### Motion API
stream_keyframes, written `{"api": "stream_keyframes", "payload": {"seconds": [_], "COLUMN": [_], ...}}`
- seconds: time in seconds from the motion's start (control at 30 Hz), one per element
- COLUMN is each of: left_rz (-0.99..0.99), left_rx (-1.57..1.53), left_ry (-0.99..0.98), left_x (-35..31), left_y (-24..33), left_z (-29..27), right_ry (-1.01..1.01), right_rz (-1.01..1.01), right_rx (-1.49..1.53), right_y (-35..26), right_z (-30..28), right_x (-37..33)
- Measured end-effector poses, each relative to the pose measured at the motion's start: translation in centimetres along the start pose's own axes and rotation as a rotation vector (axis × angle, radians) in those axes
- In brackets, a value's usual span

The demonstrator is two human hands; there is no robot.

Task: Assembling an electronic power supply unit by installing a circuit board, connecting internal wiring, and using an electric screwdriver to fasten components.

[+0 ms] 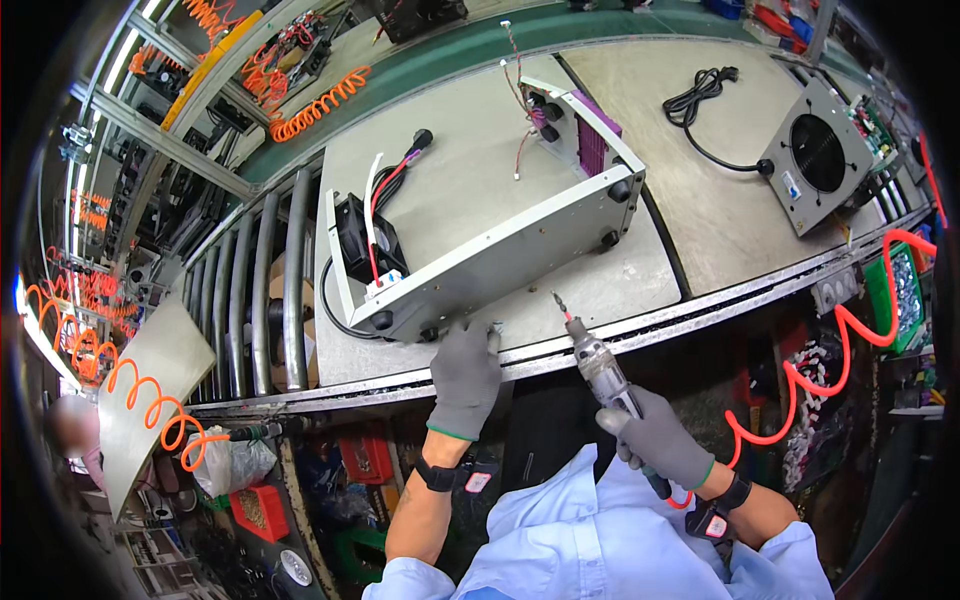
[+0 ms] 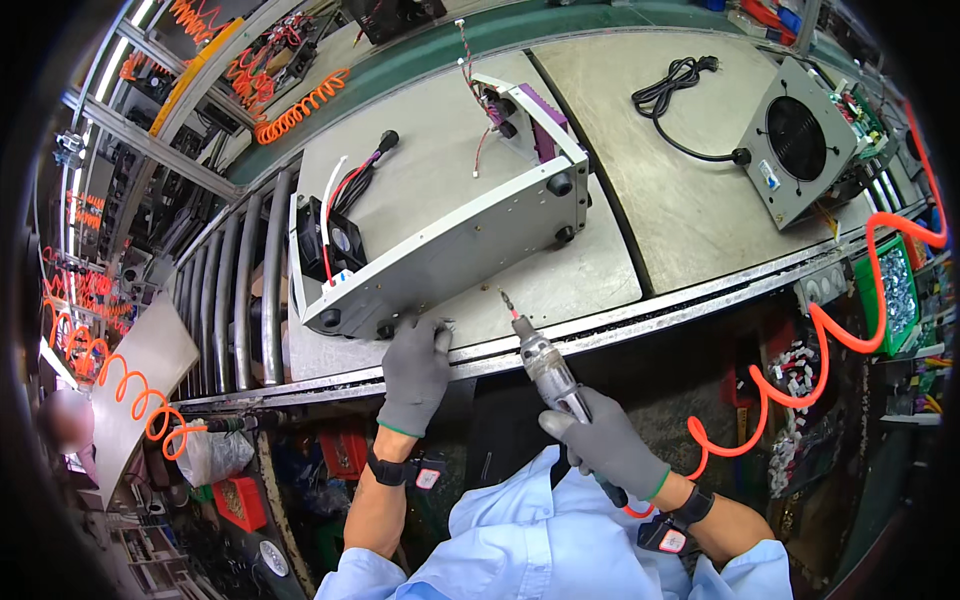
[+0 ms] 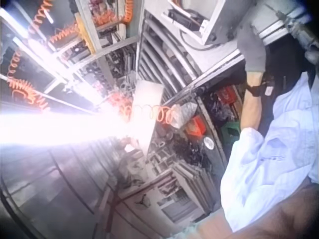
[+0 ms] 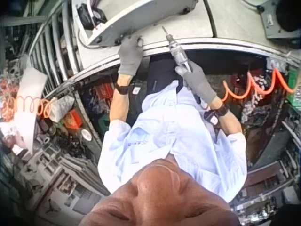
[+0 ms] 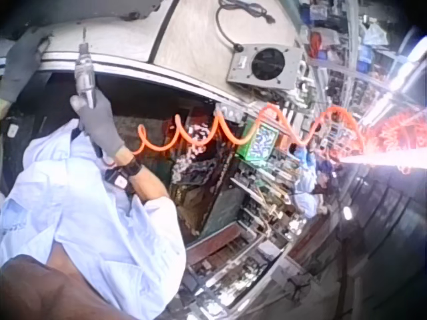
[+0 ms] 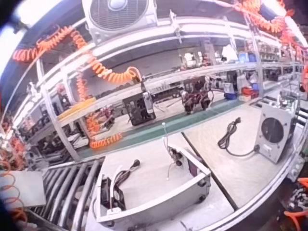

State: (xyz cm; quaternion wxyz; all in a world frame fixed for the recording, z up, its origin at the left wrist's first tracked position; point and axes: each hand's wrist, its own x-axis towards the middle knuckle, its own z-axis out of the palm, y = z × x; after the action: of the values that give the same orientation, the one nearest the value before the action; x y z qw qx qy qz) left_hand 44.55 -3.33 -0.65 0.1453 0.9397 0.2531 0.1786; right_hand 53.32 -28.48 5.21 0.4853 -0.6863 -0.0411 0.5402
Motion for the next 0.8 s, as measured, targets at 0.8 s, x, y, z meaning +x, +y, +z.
{"api": "stream_keyframes", "payload": {"seconds": [0.8], "left_rz": [-0.291], "left_rx": [-0.601], "left_ry": [-0.834], "left_x": [23.7], "left_y": [3.6], "left_z": [-9.9], "right_ry": [-0.041], "right_rz": [-0.042], "right_rx": [0.036], "right_y": [-2.0], "right_z": [-1.3], "right_x": [2.6]}}
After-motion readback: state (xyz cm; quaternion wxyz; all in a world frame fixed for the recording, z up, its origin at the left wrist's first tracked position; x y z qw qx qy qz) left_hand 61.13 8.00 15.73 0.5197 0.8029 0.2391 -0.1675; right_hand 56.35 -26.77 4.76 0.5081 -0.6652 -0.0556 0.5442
